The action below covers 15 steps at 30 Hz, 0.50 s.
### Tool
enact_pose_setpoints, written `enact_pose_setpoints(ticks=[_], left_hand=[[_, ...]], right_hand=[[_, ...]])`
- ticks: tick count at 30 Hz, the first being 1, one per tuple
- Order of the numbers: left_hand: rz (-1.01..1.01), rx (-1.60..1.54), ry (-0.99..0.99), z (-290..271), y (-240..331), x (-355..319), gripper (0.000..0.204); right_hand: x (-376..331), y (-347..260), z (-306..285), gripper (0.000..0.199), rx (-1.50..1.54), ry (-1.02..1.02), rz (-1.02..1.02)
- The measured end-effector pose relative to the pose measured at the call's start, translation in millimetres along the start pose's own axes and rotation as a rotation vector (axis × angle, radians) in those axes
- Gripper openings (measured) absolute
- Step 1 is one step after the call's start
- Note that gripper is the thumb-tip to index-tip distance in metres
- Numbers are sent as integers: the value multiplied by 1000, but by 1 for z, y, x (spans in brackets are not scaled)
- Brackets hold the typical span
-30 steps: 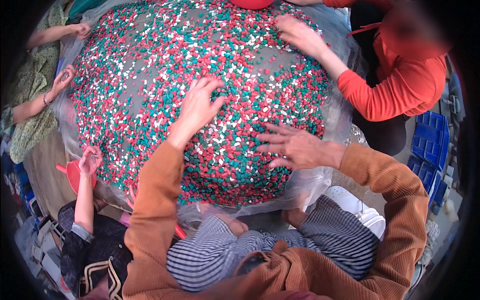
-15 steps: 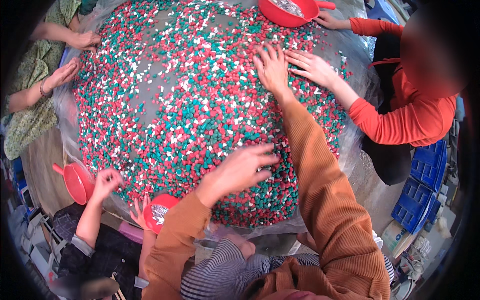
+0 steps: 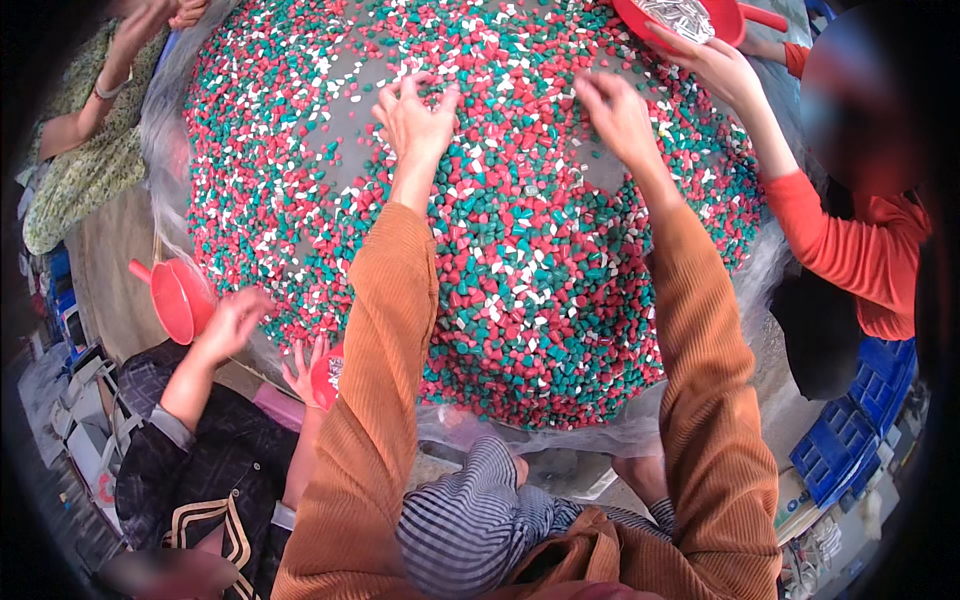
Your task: The person sits on the floor and sorts a large pile of red, green, and white candy pieces by hand. They pick up handfuls of the candy and place them into a red plastic scoop held by another person. The task involves repetitive picking and placing of the candy pieces.
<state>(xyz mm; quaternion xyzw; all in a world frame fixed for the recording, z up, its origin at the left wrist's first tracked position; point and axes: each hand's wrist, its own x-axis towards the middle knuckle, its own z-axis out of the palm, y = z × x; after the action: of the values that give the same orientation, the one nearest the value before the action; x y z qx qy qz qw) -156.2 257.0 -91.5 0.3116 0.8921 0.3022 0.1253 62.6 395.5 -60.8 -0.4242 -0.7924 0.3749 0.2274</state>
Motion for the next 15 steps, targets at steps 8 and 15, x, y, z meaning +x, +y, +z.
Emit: enact_pose_setpoints(ticks=[8, 15], left_hand=[[204, 13, -136, 10, 3, -43, 41], [266, 180, -613, -60, 17, -98, 48]], right_hand=[[-22, -19, 101, 34, -23, 64, -137], [-87, -35, 31, 43, 53, -465, 99]])
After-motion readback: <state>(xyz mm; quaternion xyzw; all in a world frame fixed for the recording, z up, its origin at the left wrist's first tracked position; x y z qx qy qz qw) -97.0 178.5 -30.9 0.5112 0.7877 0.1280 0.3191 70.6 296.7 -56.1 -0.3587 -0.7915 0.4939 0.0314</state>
